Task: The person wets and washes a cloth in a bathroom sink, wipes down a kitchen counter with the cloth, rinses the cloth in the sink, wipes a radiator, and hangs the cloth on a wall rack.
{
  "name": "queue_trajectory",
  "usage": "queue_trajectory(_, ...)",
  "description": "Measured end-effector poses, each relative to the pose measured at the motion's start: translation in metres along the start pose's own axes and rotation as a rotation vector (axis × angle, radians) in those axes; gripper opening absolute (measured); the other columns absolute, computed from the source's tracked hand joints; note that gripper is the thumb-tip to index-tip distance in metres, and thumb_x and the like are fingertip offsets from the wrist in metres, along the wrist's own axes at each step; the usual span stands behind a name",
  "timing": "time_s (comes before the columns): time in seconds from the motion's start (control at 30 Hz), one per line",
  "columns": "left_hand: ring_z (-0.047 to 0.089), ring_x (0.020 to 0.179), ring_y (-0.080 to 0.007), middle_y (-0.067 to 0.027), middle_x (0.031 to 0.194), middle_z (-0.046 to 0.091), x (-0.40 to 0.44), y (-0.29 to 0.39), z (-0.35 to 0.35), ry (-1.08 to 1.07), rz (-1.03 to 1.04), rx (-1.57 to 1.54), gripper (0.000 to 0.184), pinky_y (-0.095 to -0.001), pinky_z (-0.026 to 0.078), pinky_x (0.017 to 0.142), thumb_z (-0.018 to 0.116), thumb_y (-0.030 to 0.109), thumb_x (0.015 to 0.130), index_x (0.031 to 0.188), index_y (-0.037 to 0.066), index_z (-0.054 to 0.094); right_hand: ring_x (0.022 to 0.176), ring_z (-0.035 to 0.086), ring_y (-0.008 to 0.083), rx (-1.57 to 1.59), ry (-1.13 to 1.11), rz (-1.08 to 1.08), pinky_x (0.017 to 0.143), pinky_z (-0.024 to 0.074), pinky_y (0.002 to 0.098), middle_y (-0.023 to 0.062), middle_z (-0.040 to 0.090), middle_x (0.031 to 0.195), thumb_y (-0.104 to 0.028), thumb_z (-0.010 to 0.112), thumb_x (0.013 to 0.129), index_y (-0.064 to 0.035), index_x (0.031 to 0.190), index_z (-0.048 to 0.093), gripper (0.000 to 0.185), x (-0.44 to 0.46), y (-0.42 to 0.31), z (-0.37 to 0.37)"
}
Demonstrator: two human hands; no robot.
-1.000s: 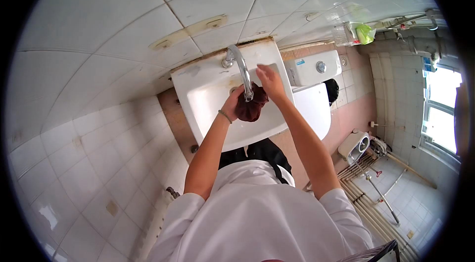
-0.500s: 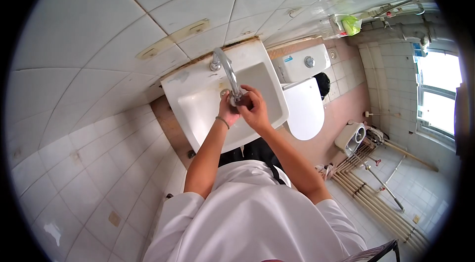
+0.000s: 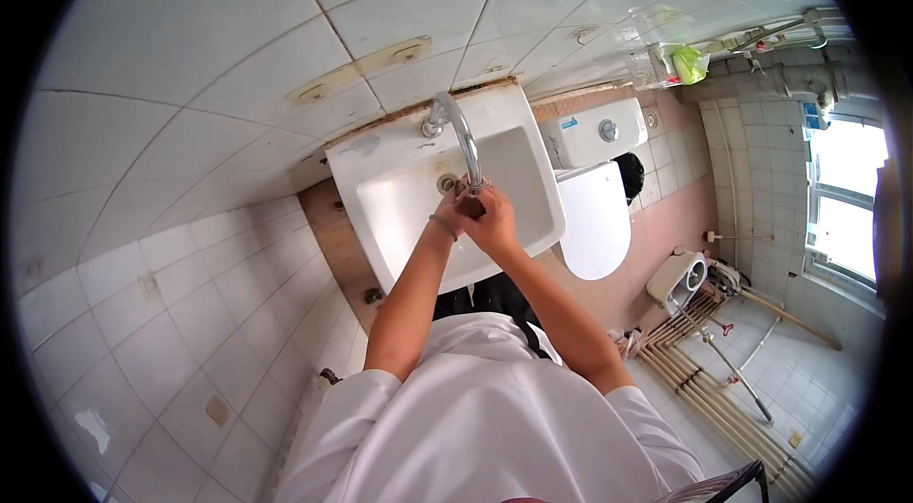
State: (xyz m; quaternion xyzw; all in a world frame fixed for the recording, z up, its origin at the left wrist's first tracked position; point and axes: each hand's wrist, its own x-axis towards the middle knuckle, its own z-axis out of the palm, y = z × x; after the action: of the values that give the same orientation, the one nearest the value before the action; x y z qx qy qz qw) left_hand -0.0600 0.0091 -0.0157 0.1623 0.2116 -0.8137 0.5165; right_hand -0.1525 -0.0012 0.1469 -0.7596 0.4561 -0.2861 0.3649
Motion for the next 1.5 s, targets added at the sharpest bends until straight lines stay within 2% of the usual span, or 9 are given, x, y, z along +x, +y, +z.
queue_trajectory(0.2,0.066,0.097,-0.0215,-0.0059,0.100,0.068,-0.003,-0.006,0.012,-0.088,0.040,0.052,0.034,-0.0391,0.055,0.089,0.053,0.043,0.100,0.110,0.012,0.064,0.082,0.063,0.0309,-0.055,0.141,-0.164,0.079,0.0481,0.0421,0.0128,0.064,0.099,-0.010,0.083,0.065,-0.0052,0.093,0.068,0.032,0.018,-0.010,0.004)
queue_trajectory(0.4,0.067,0.093,-0.0197,-0.0046,0.102,0.068,-0.079,-0.008,0.111,0.145,0.010,0.152,0.033,-0.0374,0.056,0.084,0.056,0.043,0.099,0.116,0.015,0.062,0.073,0.066,0.0197,0.424,0.200,0.255,0.065,0.0511,0.0317,0.0103,0.070,0.090,0.005,0.071,0.071,-0.0014,0.095,0.067,0.025,0.031,-0.009,-0.004)
queue_trajectory(0.7,0.062,0.072,-0.0164,0.0000,0.088,0.062,-0.007,-0.010,0.014,0.113,0.218,0.403,0.023,-0.0307,0.053,0.062,0.050,0.032,0.102,0.112,0.014,0.061,0.065,0.059,0.0056,0.429,0.031,0.376,0.058,0.0478,0.0250,0.0014,0.067,0.068,-0.012,0.076,0.083,0.0008,0.083,0.070,0.014,0.005,-0.017,0.001)
queue_trajectory(0.83,0.035,0.057,-0.0235,-0.0003,0.063,0.032,0.076,0.006,-0.081,-0.297,0.310,0.106,0.031,-0.0418,0.034,0.057,0.047,0.039,0.088,0.072,0.014,0.039,0.061,0.058,0.0069,0.239,0.032,0.267,0.058,0.0484,0.0261,0.0058,0.067,0.064,-0.019,0.076,0.085,0.0001,0.081,0.070,0.020,0.012,-0.021,0.008)
queue_trajectory(0.87,0.045,0.063,-0.0214,-0.0011,0.070,0.042,0.067,-0.002,-0.072,-0.108,0.440,0.475,0.027,-0.0390,0.041,0.059,0.048,0.038,0.093,0.082,0.014,0.046,0.062,0.058,0.0079,0.197,0.062,0.265,0.059,0.0486,0.0265,0.0059,0.066,0.067,-0.018,0.075,0.086,-0.0005,0.086,0.070,0.019,0.013,-0.020,0.008)
queue_trajectory(1.07,0.064,0.091,-0.0154,-0.0023,0.097,0.063,-0.051,0.000,0.092,0.250,0.334,0.516,0.029,-0.0324,0.053,0.076,0.050,0.038,0.104,0.116,0.012,0.055,0.089,0.066,0.0163,0.438,0.267,0.411,0.074,0.0527,0.0290,0.0099,0.068,0.105,-0.013,0.073,0.087,-0.0033,0.123,0.065,0.038,0.016,0.019,0.017)
queue_trajectory(1.2,0.062,0.097,-0.0141,-0.0031,0.103,0.061,-0.044,-0.001,0.074,0.143,0.632,0.536,0.036,-0.0331,0.053,0.086,0.043,0.032,0.106,0.134,0.010,0.052,0.093,0.067,0.0147,1.068,0.126,1.029,0.080,0.0551,0.0288,0.0088,0.070,0.112,-0.002,0.067,0.086,0.0019,0.125,0.063,0.040,0.020,-0.004,-0.002)
queue_trajectory(1.33,0.059,0.074,-0.0124,0.0008,0.085,0.059,-0.040,0.003,0.072,0.415,0.788,0.730,0.041,-0.0302,0.051,0.071,0.040,0.045,0.107,0.101,0.009,0.057,0.074,0.066,0.0144,0.517,0.060,0.639,0.063,0.0524,0.0281,0.0041,0.069,0.084,-0.001,0.064,0.082,-0.0004,0.103,0.070,0.021,0.008,-0.003,0.013)
queue_trajectory(1.5,0.067,0.096,-0.0232,-0.0069,0.105,0.069,-0.041,0.028,0.036,0.040,0.242,0.348,0.051,-0.0387,0.054,0.089,0.036,0.052,0.105,0.110,0.010,0.063,0.068,0.066,0.0235,0.116,0.116,0.294,0.065,0.0541,0.0315,0.0113,0.064,0.084,-0.005,0.074,0.077,0.0002,0.092,0.068,0.016,0.011,-0.031,0.000)
